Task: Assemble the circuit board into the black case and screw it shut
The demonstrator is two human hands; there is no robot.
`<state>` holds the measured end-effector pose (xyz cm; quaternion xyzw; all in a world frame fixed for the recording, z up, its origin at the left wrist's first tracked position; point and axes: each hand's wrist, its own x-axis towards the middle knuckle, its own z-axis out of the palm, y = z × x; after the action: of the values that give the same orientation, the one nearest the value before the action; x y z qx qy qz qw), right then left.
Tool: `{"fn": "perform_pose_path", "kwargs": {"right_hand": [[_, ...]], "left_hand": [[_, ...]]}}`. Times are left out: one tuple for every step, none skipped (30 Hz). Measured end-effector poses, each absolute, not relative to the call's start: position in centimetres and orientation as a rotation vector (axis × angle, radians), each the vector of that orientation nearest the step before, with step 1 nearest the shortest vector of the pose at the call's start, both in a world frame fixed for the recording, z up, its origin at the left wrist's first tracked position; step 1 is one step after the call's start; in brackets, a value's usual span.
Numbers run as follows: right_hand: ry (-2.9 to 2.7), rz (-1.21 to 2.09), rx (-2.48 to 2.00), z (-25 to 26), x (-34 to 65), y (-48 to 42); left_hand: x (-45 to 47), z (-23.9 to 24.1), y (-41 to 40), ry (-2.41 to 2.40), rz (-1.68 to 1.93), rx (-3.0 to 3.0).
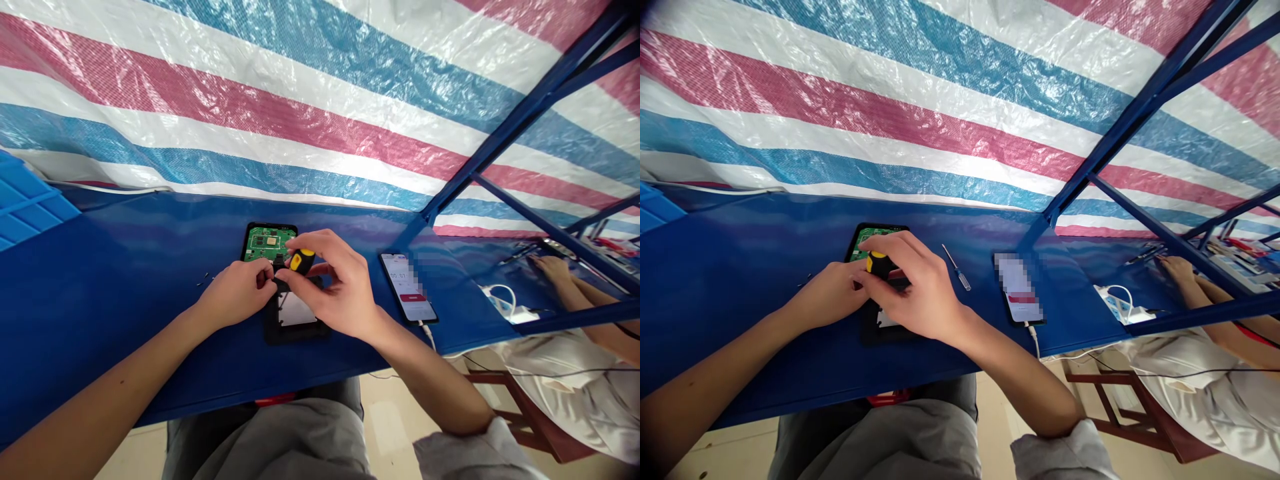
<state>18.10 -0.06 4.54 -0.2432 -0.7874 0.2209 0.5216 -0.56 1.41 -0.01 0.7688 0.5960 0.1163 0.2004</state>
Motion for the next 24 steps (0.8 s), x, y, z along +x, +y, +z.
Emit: {"fn": "perform_pose_path", "kwargs": {"right_hand": [[-1.889,0.532,-0.583,4.60,18.10,-0.10],[-1.891,0.532,-0.581,4.65,18.10,-0.14],[-1.892,0.531,-0.579,4.69,18.09,-0.18],[-1.895,0.529,-0.579,4.72,18.09,-0.20],[-1.896,0.522,-0.580,4.74,18.08,-0.22],[-1.897,0.513,-0.579,4.75,18.07,-0.22],[-1.900,0.504,-0.579,4.74,18.06,-0.22],[-1.902,0.493,-0.576,4.73,18.05,-0.21],[-1.903,0.481,-0.571,4.71,18.05,-0.19],[-1.903,0.468,-0.564,4.69,18.05,-0.17],[-1.903,0.456,-0.560,4.67,18.05,-0.15],[-1.905,0.448,-0.556,4.65,18.06,-0.14],[-1.907,0.442,-0.554,4.64,18.07,-0.13],[-1.908,0.439,-0.553,4.63,18.08,-0.12],[-1.908,0.438,-0.554,4.62,18.08,-0.13],[-1.908,0.437,-0.557,4.61,18.08,-0.14],[-1.906,0.436,-0.561,4.60,18.06,-0.15],[-1.905,0.435,-0.567,4.57,18.03,-0.16],[-1.906,0.433,-0.572,4.53,18.00,-0.17],[-1.909,0.430,-0.576,4.47,17.96,-0.16],[-1.916,0.423,-0.580,4.41,17.92,-0.14],[-1.926,0.410,-0.580,4.36,17.89,-0.11],[-1.940,0.392,-0.575,4.34,17.88,-0.08],[-1.956,0.369,-0.562,4.36,17.88,-0.03]], "left_hand": [[-0.58,-0.03,1.42,1.661,0.328,2.152],[-0.60,-0.07,1.43,1.660,0.330,2.157],[-0.61,-0.11,1.45,1.660,0.332,2.163],[-0.62,-0.15,1.47,1.662,0.331,2.168],[-0.62,-0.19,1.49,1.665,0.329,2.173],[-0.61,-0.22,1.50,1.666,0.328,2.176],[-0.60,-0.23,1.52,1.666,0.327,2.178],[-0.59,-0.22,1.53,1.663,0.326,2.179],[-0.58,-0.20,1.54,1.660,0.324,2.179],[-0.57,-0.17,1.54,1.661,0.324,2.177],[-0.56,-0.13,1.54,1.661,0.324,2.176],[-0.56,-0.10,1.54,1.660,0.322,2.176],[-0.56,-0.08,1.53,1.659,0.323,2.177],[-0.56,-0.08,1.53,1.653,0.325,2.180],[-0.57,-0.09,1.54,1.649,0.328,2.185],[-0.59,-0.12,1.55,1.646,0.331,2.190],[-0.61,-0.16,1.56,1.645,0.331,2.194],[-0.65,-0.22,1.57,1.646,0.332,2.200],[-0.69,-0.28,1.58,1.645,0.331,2.206],[-0.73,-0.35,1.59,1.642,0.330,2.212],[-0.78,-0.41,1.60,1.636,0.331,2.216],[-0.82,-0.46,1.60,1.628,0.335,2.219],[-0.86,-0.51,1.60,1.622,0.349,2.213],[-0.88,-0.55,1.59,1.615,0.370,2.200]]}}
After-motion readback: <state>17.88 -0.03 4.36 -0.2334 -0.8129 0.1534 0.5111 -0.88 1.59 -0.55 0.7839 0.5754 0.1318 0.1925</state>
